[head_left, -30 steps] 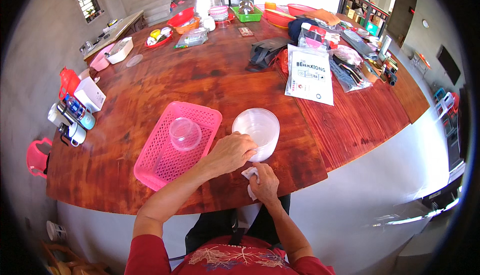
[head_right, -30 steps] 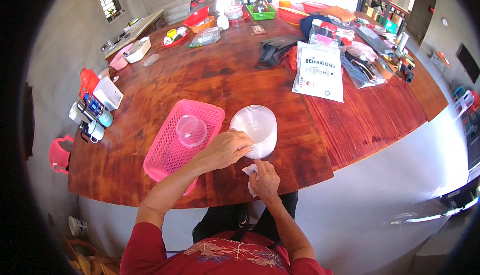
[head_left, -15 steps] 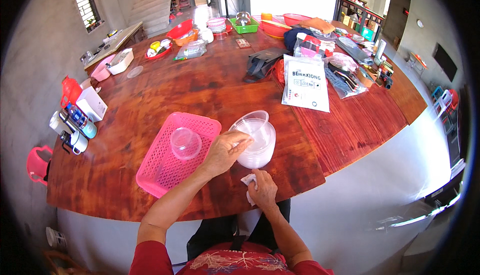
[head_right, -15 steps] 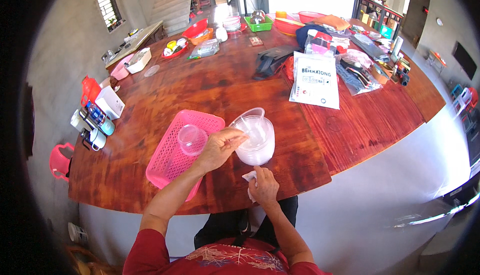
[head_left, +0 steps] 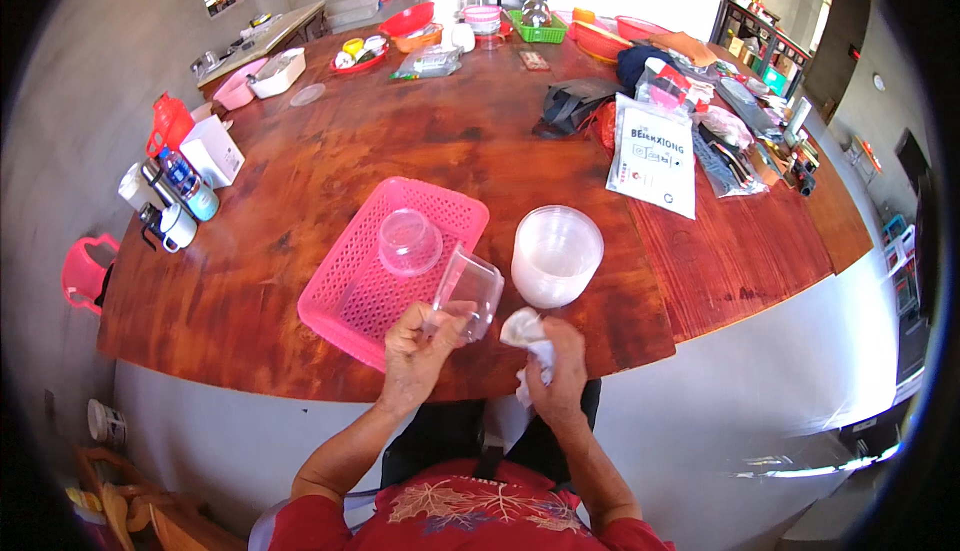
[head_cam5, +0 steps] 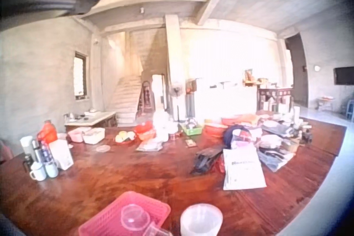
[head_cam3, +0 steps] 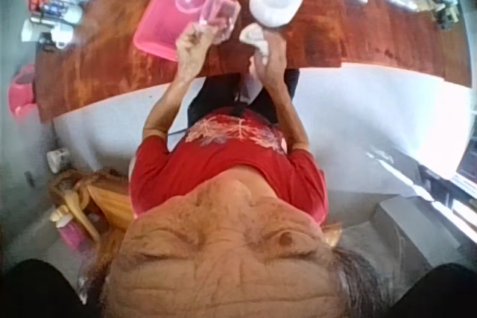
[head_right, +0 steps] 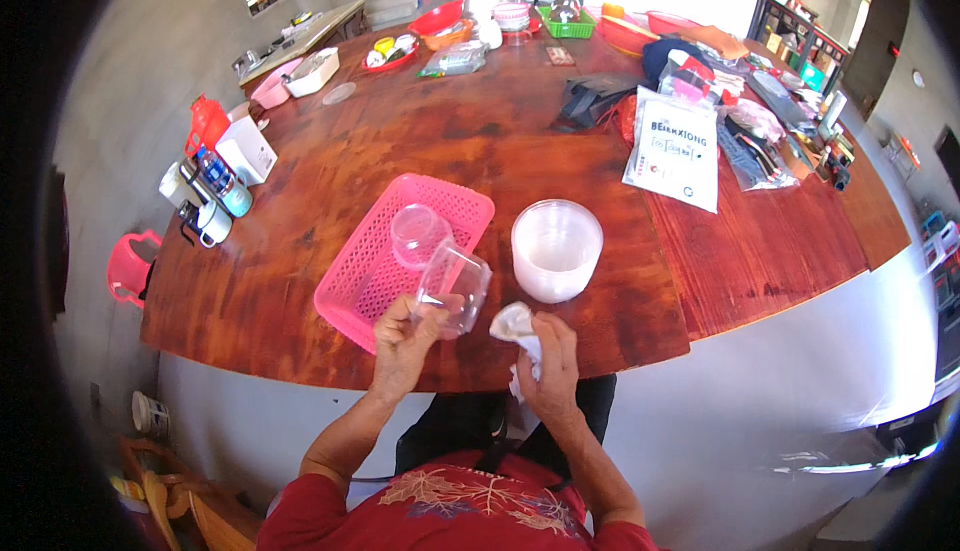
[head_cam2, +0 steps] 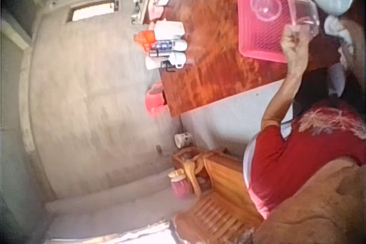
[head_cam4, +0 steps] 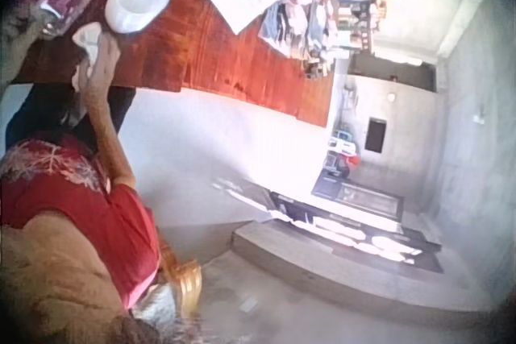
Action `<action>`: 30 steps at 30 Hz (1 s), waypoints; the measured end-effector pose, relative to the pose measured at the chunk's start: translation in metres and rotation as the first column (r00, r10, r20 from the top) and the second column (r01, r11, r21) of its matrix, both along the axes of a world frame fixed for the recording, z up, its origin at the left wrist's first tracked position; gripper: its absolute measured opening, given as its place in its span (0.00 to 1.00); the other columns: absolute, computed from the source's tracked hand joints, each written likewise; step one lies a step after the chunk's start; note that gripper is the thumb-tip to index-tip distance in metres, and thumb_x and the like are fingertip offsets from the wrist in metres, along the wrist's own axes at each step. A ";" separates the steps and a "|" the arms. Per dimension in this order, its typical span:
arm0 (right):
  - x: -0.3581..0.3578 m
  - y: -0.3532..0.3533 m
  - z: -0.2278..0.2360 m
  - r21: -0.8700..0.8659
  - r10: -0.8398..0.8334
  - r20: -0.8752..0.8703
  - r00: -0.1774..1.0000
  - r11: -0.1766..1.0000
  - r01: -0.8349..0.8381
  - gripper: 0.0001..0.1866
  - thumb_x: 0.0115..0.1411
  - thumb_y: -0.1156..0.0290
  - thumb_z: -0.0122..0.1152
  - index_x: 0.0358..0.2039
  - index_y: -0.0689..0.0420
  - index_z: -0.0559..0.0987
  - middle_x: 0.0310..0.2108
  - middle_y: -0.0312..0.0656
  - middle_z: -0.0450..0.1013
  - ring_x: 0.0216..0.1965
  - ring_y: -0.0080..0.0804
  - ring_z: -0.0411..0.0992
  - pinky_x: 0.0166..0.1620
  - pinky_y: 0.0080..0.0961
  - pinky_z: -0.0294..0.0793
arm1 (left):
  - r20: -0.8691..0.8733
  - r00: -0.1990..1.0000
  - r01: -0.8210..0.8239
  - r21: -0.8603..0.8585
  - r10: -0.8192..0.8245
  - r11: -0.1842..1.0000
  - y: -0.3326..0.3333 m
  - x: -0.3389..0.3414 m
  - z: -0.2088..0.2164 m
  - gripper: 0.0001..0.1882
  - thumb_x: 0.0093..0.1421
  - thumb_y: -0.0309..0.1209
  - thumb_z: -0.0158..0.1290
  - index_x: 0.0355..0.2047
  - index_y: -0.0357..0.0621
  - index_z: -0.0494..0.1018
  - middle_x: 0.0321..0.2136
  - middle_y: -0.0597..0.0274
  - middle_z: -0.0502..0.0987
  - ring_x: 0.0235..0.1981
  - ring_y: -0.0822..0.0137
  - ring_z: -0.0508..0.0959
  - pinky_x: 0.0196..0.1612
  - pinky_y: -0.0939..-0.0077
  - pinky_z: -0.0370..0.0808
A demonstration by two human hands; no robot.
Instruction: The person carries a pink basket containing plastic containers to a wooden table. They take out a white bowl and a clear plastic cup, wiping each with a white cloth. The person wipes the inside and outside of the items and places them back into the basket.
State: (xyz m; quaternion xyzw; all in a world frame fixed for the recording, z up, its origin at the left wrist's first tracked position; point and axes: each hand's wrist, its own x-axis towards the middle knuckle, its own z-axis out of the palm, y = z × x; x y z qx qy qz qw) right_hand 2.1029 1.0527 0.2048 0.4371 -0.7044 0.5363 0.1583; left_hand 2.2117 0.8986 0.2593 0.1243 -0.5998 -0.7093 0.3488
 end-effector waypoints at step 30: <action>0.058 -0.030 0.056 0.189 0.125 -0.263 0.957 0.979 -0.076 0.24 0.53 0.75 0.54 0.51 0.69 0.69 0.54 0.59 0.61 0.54 0.56 0.63 0.54 0.45 0.63 | -0.024 0.972 0.235 0.089 -0.234 0.968 0.025 0.025 -0.055 0.17 0.68 0.28 0.42 0.55 0.36 0.65 0.44 0.66 0.73 0.43 0.78 0.72 0.47 0.82 0.69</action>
